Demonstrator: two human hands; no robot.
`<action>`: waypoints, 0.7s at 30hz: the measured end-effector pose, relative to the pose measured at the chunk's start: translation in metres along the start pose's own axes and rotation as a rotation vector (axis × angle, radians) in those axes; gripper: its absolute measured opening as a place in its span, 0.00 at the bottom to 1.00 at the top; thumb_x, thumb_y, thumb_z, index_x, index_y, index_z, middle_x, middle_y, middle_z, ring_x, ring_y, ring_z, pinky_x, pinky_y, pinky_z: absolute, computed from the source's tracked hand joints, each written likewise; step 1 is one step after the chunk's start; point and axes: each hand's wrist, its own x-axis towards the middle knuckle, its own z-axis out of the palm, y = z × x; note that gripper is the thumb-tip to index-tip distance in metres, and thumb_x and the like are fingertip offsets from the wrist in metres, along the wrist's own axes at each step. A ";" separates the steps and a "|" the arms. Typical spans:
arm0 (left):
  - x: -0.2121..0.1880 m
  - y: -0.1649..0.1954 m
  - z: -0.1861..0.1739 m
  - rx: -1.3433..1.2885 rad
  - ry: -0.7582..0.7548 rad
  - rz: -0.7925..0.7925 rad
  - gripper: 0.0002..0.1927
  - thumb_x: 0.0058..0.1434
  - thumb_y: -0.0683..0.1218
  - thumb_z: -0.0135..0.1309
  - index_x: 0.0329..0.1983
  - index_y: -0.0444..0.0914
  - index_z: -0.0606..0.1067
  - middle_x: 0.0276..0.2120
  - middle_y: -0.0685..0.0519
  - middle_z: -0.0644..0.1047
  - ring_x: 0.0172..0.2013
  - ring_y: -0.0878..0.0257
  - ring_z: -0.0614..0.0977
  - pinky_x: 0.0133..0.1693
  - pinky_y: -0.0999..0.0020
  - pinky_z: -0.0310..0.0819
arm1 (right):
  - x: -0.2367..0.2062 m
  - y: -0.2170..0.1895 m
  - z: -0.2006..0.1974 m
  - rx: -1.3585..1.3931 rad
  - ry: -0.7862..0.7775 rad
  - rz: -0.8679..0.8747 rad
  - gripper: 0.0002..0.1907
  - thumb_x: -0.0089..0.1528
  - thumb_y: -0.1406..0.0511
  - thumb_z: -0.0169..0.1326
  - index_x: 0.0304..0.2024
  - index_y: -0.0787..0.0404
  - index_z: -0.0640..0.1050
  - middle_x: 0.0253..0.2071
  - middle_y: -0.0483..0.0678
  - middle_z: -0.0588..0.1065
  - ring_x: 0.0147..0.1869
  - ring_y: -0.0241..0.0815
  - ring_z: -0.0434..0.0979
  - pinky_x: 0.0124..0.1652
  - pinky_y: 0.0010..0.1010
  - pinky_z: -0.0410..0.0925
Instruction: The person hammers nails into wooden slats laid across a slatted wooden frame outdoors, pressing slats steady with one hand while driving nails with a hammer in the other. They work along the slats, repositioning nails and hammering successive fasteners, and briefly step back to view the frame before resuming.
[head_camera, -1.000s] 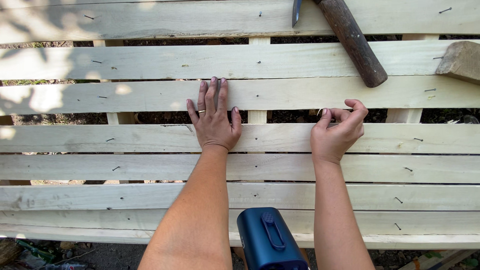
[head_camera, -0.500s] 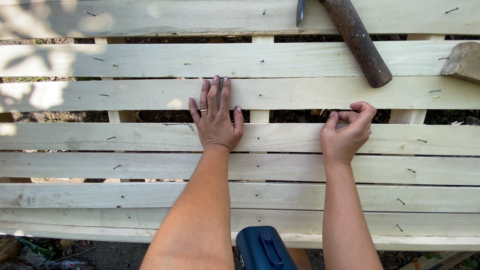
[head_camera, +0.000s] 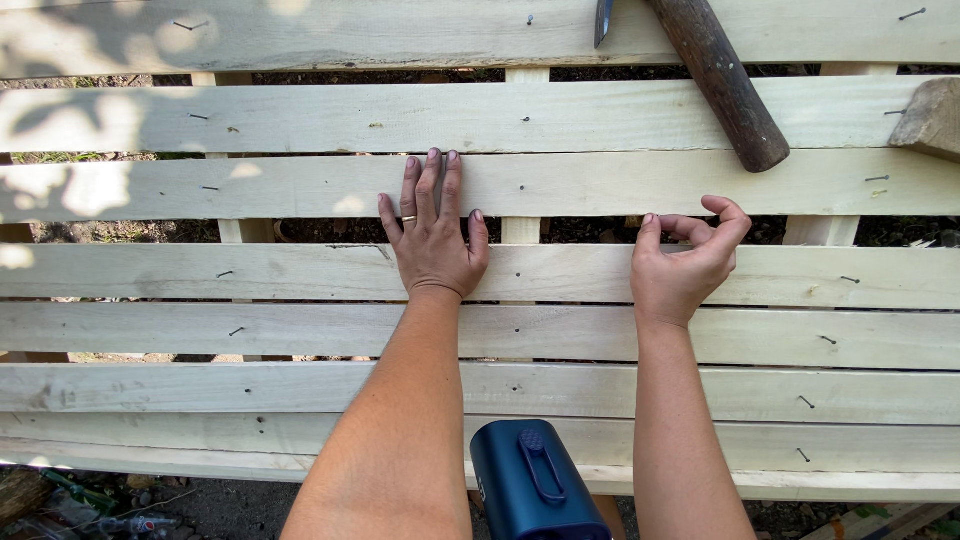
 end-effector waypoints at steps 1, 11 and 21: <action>0.000 0.000 0.000 0.003 0.006 0.002 0.39 0.64 0.59 0.40 0.79 0.55 0.48 0.76 0.60 0.50 0.76 0.62 0.46 0.72 0.42 0.31 | 0.000 0.000 0.001 -0.026 0.015 -0.058 0.28 0.63 0.75 0.64 0.58 0.60 0.62 0.33 0.46 0.80 0.39 0.37 0.82 0.48 0.28 0.70; -0.001 -0.003 0.005 0.014 0.009 0.009 0.39 0.65 0.59 0.40 0.79 0.54 0.48 0.76 0.59 0.50 0.76 0.61 0.47 0.72 0.41 0.31 | 0.002 -0.005 0.005 -0.023 -0.011 0.137 0.31 0.61 0.75 0.61 0.60 0.59 0.60 0.33 0.44 0.79 0.41 0.36 0.82 0.47 0.30 0.74; 0.000 -0.005 0.012 0.019 -0.009 0.004 0.39 0.64 0.59 0.39 0.79 0.54 0.47 0.76 0.58 0.50 0.76 0.61 0.46 0.72 0.40 0.32 | 0.021 -0.013 0.015 -0.428 -0.124 0.274 0.31 0.55 0.71 0.60 0.53 0.56 0.57 0.27 0.42 0.79 0.45 0.45 0.79 0.65 0.50 0.45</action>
